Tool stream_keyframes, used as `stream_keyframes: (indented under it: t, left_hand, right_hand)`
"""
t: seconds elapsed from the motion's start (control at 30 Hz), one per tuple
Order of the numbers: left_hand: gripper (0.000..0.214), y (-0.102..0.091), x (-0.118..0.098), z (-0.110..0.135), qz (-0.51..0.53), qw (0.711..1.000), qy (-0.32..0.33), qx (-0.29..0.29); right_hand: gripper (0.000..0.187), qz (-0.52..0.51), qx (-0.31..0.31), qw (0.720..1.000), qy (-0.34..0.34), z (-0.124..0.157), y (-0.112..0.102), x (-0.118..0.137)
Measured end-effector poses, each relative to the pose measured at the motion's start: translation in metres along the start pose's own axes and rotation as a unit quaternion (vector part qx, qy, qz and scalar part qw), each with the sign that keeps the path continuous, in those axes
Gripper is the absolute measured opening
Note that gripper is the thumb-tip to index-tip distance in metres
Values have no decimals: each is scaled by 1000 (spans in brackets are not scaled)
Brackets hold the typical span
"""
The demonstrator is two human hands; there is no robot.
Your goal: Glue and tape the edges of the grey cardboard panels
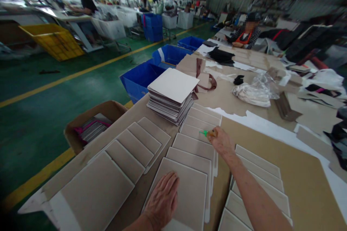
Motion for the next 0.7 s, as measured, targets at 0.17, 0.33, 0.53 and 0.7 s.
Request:
stream_keyframes:
  t: [0.17,0.33,0.53,0.7]
  left_hand:
    - [49,-3,-1,-2,-2,999,-9,-32]
    - [52,1,0,0,6,1000,-13,-13]
    - [55,3,0,1,19,1000,-17,-2]
    - [51,4,1,0,32,999,-22,11]
  right_hand:
    - [23,-24,11,1000,7,-2,12,30]
    - [17,-60,10,998,-2,-4,21,54]
    - [18,-140,5,990,16,-8,36,65]
    - [26,-256,-8,966,35,-2,43,46]
Point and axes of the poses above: each hand's wrist, its own z-axis away from the middle knuckle, its own y-axis out of the palm, x = y × z, the point moved 4 cm from there along -z, towards the middle knuckle, and after that the axes turned 5 degrees about y, right-handed, at the moved point
